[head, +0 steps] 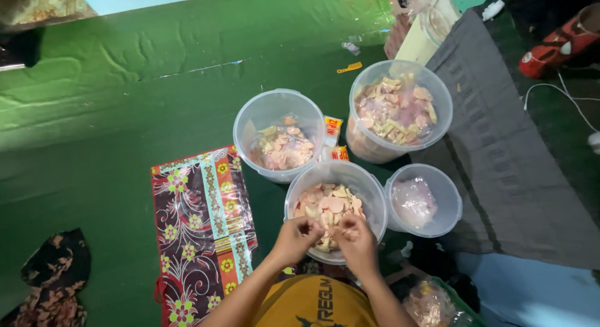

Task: Portioning sliced food items from a large container into smaller containers by hand

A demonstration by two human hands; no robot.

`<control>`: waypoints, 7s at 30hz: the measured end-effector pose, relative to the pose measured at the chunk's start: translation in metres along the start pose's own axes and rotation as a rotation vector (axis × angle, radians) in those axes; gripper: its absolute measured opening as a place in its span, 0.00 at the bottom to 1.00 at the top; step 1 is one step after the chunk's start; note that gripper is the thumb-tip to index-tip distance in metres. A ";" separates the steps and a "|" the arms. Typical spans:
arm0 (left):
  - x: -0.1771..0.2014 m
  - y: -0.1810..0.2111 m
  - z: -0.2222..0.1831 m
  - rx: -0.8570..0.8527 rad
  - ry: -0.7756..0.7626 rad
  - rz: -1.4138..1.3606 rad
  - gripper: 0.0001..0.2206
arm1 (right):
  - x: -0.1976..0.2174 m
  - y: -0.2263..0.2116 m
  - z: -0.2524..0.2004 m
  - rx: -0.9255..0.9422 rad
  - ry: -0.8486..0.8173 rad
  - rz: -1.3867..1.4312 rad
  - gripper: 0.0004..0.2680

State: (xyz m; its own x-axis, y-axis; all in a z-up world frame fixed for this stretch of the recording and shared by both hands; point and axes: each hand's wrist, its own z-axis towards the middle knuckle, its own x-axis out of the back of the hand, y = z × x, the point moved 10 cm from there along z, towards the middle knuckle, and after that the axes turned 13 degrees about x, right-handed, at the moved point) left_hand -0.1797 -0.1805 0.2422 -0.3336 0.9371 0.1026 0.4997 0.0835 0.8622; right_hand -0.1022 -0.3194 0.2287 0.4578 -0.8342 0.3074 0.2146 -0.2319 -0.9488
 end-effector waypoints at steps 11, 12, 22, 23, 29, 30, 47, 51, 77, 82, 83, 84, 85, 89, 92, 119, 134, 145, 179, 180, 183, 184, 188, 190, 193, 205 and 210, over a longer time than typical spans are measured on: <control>-0.027 0.000 0.014 -0.185 -0.043 0.236 0.08 | 0.001 -0.064 -0.015 0.581 -0.002 -0.512 0.02; -0.030 0.011 0.009 -0.248 -0.070 0.231 0.06 | -0.006 -0.078 -0.019 0.679 -0.040 -0.481 0.03; -0.006 -0.016 0.033 -0.209 -0.011 0.129 0.03 | 0.009 0.039 -0.026 -0.138 0.328 0.391 0.16; -0.005 -0.018 0.035 -0.233 -0.035 0.100 0.04 | -0.002 0.046 -0.027 -0.249 0.307 0.576 0.14; 0.003 -0.004 0.018 -0.187 -0.101 -0.053 0.04 | -0.016 0.099 -0.032 -0.398 0.309 0.761 0.02; 0.008 -0.002 0.017 -0.168 -0.087 -0.069 0.04 | -0.012 0.100 -0.029 -0.364 0.298 0.725 0.01; 0.065 -0.078 -0.004 0.051 0.196 -0.058 0.05 | 0.062 0.049 0.044 -0.169 0.096 -0.372 0.05; 0.070 -0.075 -0.006 0.043 0.225 -0.028 0.05 | 0.088 0.057 0.040 0.000 0.282 -0.067 0.07; 0.142 -0.045 0.308 0.019 0.079 1.162 0.12 | 0.139 0.076 -0.146 -0.097 0.625 -0.264 0.06; 0.126 0.065 0.195 -0.277 0.127 0.886 0.06 | 0.103 0.019 -0.094 0.089 0.553 -0.182 0.05; 0.117 0.075 0.167 -0.310 0.126 0.793 0.05 | 0.090 0.004 -0.081 0.121 0.523 -0.125 0.09; 0.109 0.084 0.140 -0.342 0.125 0.699 0.05 | 0.077 -0.012 -0.066 0.156 0.490 -0.069 0.13; 0.098 0.095 0.107 -0.354 0.130 0.702 0.05 | 0.069 -0.025 -0.054 0.167 0.496 -0.066 0.13; 0.031 0.101 0.003 -0.430 -0.278 0.316 0.09 | 0.015 -0.074 -0.008 0.340 0.166 -0.157 0.26; 0.012 0.068 -0.013 -0.356 -0.272 0.234 0.05 | -0.014 -0.051 0.002 0.315 -0.100 -0.175 0.17; -0.067 -0.017 -0.012 -0.173 0.178 0.202 0.04 | 0.039 -0.042 -0.025 0.612 -0.122 -0.399 0.04; -0.051 0.002 0.000 -0.046 -0.117 -0.344 0.05 | 0.036 0.071 -0.046 -0.379 0.146 0.797 0.05; 0.029 -0.021 0.001 -0.037 0.071 -0.192 0.08 | 0.066 0.002 0.011 0.208 0.311 -0.062 0.05; 0.114 -0.062 0.275 0.477 -0.190 1.489 0.40 | 0.106 0.052 -0.132 0.094 0.079 -0.962 0.06; 0.109 -0.078 0.288 0.455 -0.195 1.555 0.49 | 0.110 0.052 -0.145 -0.177 0.186 -0.793 0.05; 0.121 -0.163 0.377 0.730 -0.077 1.249 0.24 | 0.112 0.071 -0.165 0.002 0.304 -0.600 0.02; 0.121 -0.140 0.348 0.728 -0.073 1.254 0.24 | 0.111 0.066 -0.161 0.002 0.308 -0.596 0.02; 0.119 -0.094 0.320 0.419 -0.017 1.548 0.27 | 0.108 0.059 -0.139 0.024 0.288 -0.527 0.03; 0.120 -0.079 0.321 0.226 0.048 1.604 0.26 | 0.105 0.052 -0.120 0.156 0.286 -0.454 0.02; 0.142 -0.067 0.309 0.357 0.141 1.341 0.40 | 0.103 0.031 -0.086 0.195 0.280 -0.384 0.03; 0.157 -0.097 0.355 0.290 0.111 1.264 0.15 | 0.047 -0.074 -0.044 0.493 0.076 -0.483 0.02; 0.132 0.040 0.215 0.046 0.065 0.319 0.08 | 0.037 0.004 -0.048 -0.030 0.214 0.030 0.12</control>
State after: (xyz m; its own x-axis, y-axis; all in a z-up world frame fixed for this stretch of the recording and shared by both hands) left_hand -0.0316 0.0190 0.1839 -0.2040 0.8952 0.3962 0.6218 -0.1941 0.7587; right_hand -0.1260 -0.3757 0.2332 0.2698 -0.9273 0.2594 0.1763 -0.2173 -0.9601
